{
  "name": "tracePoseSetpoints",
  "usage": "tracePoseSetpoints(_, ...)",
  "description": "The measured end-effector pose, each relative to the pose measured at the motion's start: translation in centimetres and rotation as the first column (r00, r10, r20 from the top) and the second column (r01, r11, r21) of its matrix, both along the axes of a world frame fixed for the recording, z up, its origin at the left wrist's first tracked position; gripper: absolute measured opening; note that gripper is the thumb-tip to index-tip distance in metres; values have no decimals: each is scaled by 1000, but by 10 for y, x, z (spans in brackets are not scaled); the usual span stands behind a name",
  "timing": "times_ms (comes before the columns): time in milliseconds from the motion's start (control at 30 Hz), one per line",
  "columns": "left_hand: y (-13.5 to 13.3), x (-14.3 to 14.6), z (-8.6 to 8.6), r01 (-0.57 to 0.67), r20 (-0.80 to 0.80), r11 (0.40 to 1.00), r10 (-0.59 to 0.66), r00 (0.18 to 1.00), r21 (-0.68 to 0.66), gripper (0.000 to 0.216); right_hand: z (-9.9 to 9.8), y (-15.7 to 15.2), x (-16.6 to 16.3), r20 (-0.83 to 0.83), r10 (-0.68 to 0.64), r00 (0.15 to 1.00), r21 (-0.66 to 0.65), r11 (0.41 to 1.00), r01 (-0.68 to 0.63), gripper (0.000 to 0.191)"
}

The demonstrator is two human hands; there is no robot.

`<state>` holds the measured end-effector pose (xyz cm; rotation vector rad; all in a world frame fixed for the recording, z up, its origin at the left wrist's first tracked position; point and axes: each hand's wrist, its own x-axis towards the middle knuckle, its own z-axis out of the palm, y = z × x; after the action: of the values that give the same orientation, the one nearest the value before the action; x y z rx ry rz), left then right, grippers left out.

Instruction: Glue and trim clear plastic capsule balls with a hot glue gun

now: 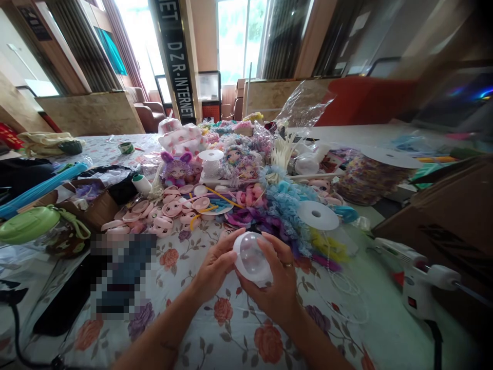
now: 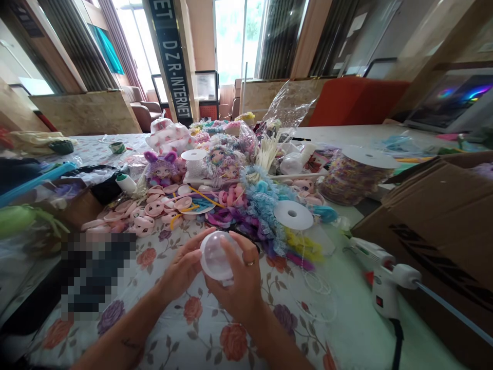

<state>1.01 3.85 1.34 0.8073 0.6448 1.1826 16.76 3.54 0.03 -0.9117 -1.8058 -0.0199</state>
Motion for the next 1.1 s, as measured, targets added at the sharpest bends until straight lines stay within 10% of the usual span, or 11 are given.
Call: tracePoseSetpoints(1100, -2, -2, -10, -89, -112, 971, 117, 987, 223, 40, 4, -3, -1, 97, -12, 995, 123, 992, 0, 60)
